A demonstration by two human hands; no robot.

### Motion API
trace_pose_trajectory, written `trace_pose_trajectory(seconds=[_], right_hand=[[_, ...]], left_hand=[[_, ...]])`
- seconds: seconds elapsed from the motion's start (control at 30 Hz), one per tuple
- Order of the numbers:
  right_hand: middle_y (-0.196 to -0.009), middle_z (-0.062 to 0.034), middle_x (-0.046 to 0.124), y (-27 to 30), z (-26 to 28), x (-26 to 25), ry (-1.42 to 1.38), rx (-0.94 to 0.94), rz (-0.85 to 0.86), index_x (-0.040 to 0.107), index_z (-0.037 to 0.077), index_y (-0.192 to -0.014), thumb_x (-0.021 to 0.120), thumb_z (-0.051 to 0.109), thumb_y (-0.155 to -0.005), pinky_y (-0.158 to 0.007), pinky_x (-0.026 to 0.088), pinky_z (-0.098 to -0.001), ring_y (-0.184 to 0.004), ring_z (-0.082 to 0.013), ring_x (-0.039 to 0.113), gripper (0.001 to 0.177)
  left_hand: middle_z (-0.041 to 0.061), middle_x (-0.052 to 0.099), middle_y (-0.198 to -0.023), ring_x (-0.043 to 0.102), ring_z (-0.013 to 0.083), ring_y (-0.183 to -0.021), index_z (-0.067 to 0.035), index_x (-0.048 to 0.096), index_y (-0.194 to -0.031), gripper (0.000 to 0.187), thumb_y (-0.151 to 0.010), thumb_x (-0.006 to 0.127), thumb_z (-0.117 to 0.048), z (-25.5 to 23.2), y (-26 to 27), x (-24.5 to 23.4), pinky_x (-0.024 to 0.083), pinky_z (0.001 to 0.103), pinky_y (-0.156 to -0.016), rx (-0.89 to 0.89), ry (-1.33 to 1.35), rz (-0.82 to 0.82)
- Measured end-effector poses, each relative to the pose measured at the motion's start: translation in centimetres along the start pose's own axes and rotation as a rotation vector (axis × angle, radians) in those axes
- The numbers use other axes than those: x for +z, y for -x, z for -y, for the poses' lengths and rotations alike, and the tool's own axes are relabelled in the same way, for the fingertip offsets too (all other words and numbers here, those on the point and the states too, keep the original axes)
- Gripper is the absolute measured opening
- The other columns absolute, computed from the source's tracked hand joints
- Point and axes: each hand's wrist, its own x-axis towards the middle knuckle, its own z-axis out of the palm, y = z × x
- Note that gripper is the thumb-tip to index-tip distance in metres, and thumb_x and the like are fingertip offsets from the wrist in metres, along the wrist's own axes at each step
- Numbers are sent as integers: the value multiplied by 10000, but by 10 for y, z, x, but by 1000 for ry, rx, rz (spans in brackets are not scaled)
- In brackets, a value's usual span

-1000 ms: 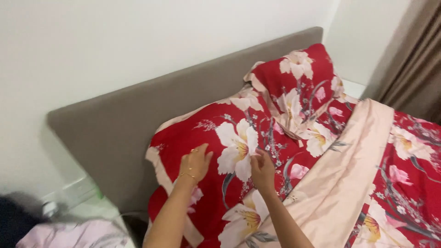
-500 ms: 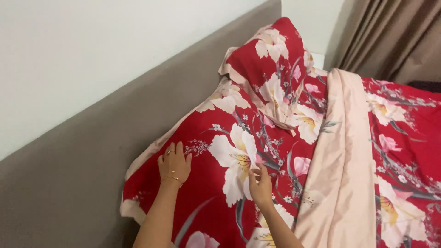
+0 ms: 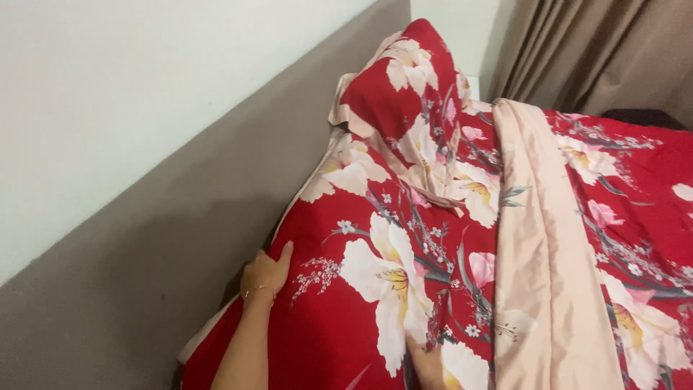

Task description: The person smooths and folds a red floral duvet on a bed, then folds a pink patterned cloth on the bed. They also handle a white charger and cable on the bedside table, wrapping the cable around the charger before placing it down.

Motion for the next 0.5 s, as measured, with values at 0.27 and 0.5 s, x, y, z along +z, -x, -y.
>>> trace_pose_trajectory(seconds=[0.27, 0.5], right_hand=[[-1371, -154, 683, -26, -2, 39, -74, -97, 138, 639, 67, -1413, 682, 389, -818, -1057, 461, -378, -1220, -292, 641, 678], [-1644, -67, 407, 22, 27, 51, 95, 26, 276, 350, 191, -1605, 535, 525, -963, -1240, 346, -454, -1483, -303, 443, 748]], left_hand=[[204, 667, -803, 602, 404, -712, 10, 627, -764, 632, -1109, 255, -367, -14, -34, -21, 428, 543, -718, 469, 28, -350], [99, 639, -701, 558, 261, -619, -50, 564, -724, 599, -1139, 286, -380, -2, -6, -41, 418, 447, -564, 438, 32, -395]])
